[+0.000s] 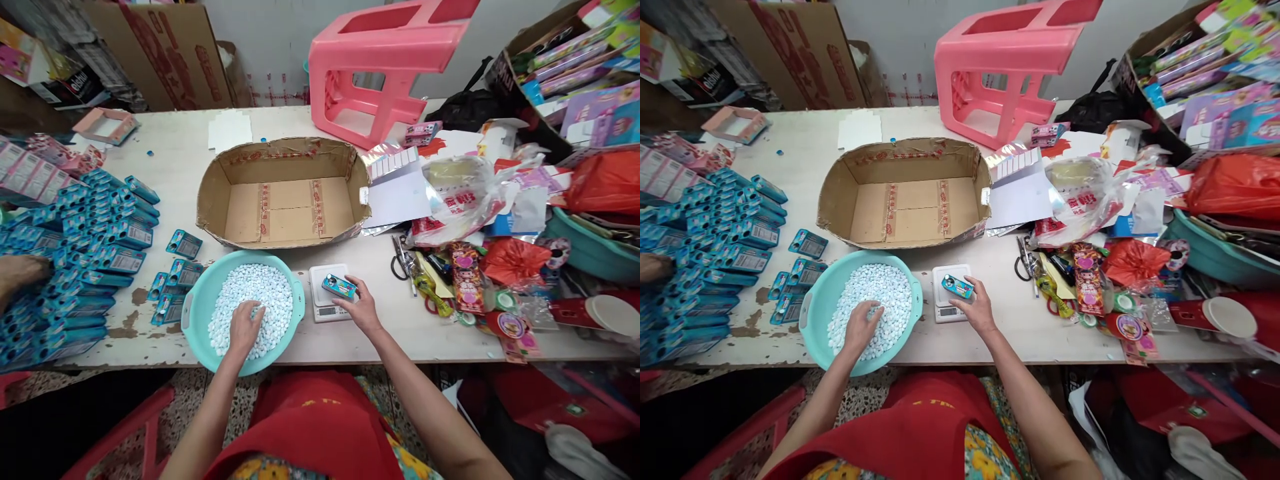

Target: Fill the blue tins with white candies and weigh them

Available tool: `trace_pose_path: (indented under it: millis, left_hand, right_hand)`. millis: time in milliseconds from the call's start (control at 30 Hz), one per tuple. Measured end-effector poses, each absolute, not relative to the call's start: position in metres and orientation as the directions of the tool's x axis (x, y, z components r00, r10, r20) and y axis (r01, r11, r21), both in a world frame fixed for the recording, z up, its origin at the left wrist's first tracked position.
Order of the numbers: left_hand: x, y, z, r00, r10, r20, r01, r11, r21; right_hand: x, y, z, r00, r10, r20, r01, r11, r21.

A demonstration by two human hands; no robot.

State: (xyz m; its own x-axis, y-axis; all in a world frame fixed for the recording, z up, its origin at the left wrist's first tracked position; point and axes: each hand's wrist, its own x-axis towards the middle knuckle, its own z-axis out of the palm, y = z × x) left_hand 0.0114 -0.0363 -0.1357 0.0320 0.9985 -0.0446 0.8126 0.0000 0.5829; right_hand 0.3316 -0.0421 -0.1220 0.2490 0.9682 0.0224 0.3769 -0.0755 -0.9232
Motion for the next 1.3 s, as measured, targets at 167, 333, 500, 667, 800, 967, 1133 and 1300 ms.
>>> trace_pose_path:
  millis: [167,333,500,667,800,967,1133,1300]
  left_hand:
    - [0.01,-0.037,-0.131,-0.027,0.997,-0.076,0.802,0.067,0.594]
    - [0.014,-0.037,-0.133,-0.051,0.993,-0.104,0.79,0.104,0.604]
    - [0.022,-0.036,-0.133,-0.042,0.993,-0.106,0.791,0.098,0.604]
    - [0.023,-0.036,-0.128,-0.021,0.994,-0.103,0.777,0.081,0.624]
    - [0.022,-0.038,-0.124,-0.034,0.997,-0.069,0.774,0.07,0.629]
    - [0.034,-0.037,-0.106,-0.065,0.991,0.116,0.752,-0.028,0.658]
    - [0.051,-0.029,-0.088,-0.001,0.984,0.176,0.717,-0.122,0.686]
    - [0.042,-0.033,-0.103,0.142,0.984,-0.112,0.882,-0.074,0.465]
  right_hand:
    - [0.364,-0.084,-0.13,0.267,0.96,-0.088,0.379,-0.189,-0.906]
    - [0.395,-0.122,-0.147,0.339,0.931,-0.138,0.396,-0.274,-0.877]
    - [0.4,-0.125,-0.152,0.358,0.923,-0.14,0.395,-0.286,-0.873]
    - [0.389,-0.107,-0.145,0.32,0.939,-0.124,0.404,-0.254,-0.879]
    - [0.37,-0.083,-0.134,0.282,0.955,-0.091,0.384,-0.2,-0.901]
    - [0.339,-0.046,-0.122,0.243,0.97,0.007,0.406,-0.095,-0.909]
    - [0.321,-0.036,-0.099,0.242,0.97,0.013,0.419,-0.092,-0.904]
    - [0.297,-0.042,-0.064,0.231,0.969,0.082,0.351,-0.004,-0.936]
